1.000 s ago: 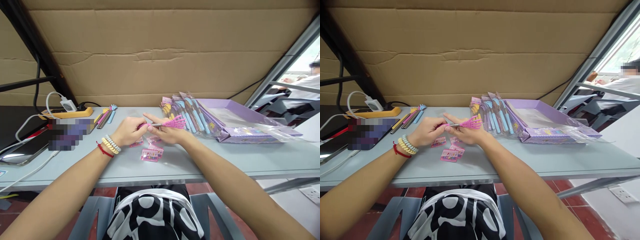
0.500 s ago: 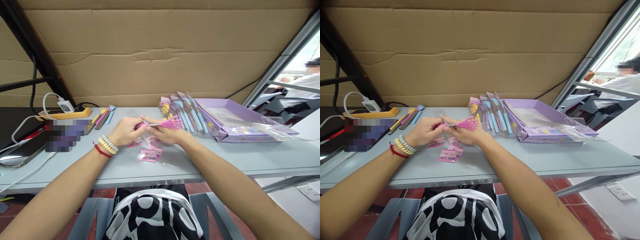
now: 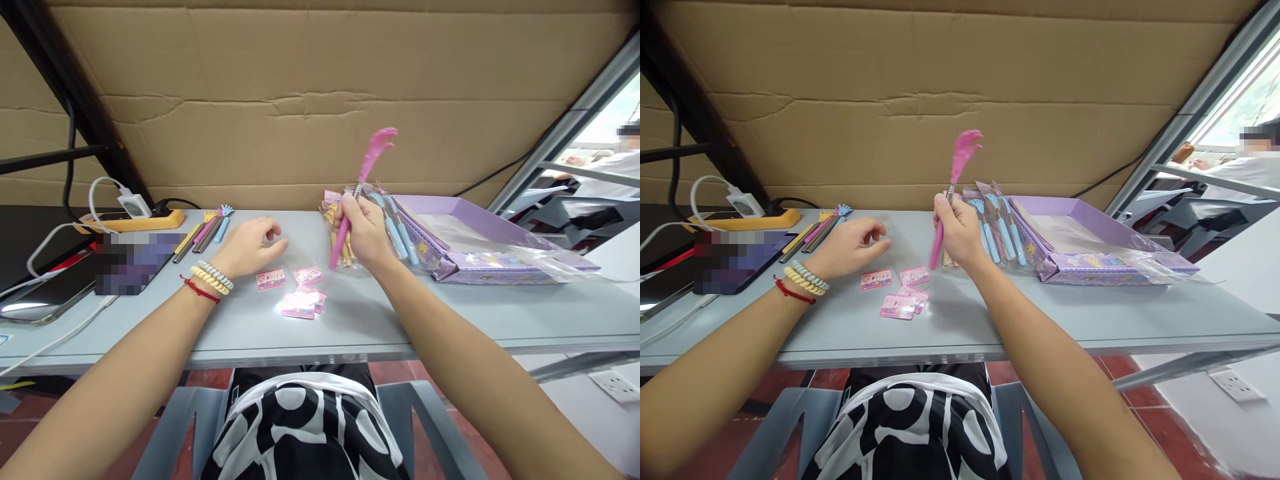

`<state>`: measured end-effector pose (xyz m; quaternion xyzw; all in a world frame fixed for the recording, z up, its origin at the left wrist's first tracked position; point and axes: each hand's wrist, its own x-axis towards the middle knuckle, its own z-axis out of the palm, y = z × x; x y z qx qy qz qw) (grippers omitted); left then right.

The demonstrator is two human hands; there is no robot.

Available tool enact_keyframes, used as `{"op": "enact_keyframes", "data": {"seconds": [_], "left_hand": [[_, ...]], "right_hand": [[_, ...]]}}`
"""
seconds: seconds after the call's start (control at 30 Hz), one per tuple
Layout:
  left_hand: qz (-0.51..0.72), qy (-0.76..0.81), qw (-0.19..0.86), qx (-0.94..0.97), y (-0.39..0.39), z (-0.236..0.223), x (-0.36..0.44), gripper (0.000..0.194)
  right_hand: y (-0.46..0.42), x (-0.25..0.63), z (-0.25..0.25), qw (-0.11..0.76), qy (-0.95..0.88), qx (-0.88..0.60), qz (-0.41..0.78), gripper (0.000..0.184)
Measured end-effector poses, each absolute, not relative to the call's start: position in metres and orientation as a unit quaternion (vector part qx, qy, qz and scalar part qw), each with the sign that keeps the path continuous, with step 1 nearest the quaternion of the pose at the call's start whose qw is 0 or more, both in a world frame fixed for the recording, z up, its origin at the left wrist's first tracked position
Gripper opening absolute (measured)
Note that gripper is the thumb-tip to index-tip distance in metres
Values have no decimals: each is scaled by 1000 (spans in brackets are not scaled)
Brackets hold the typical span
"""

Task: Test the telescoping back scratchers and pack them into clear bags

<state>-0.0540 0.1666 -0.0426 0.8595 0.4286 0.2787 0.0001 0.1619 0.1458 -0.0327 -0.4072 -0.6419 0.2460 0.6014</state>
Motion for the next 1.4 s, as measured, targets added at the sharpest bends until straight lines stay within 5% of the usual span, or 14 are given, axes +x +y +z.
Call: {"op": "enact_keyframes", "data": {"seconds": [0.2, 0.33, 0.43, 0.53, 1.03, 1.4], "left_hand": [[169, 411, 5, 896, 172, -48, -56, 21], [126, 405, 5, 905, 173, -49, -56, 25], [108, 403, 6, 909, 174, -50, -56, 26], [94, 407, 15, 908, 174, -50, -56, 26], [82, 411, 22, 908, 173, -50, -55, 27], [168, 417, 12, 893, 168, -46, -54, 35]], "right_hand": [[146, 166, -28, 453, -693, -522, 206, 32], [141, 163, -26, 238, -734, -622, 130, 32], [138, 163, -24, 101, -740, -643, 169, 32], [136, 165, -23, 54, -737, -638, 218, 33], [131, 163, -21, 52, -741, -612, 271, 29], [136, 164, -25, 226, -753, -586, 197, 18]]}}
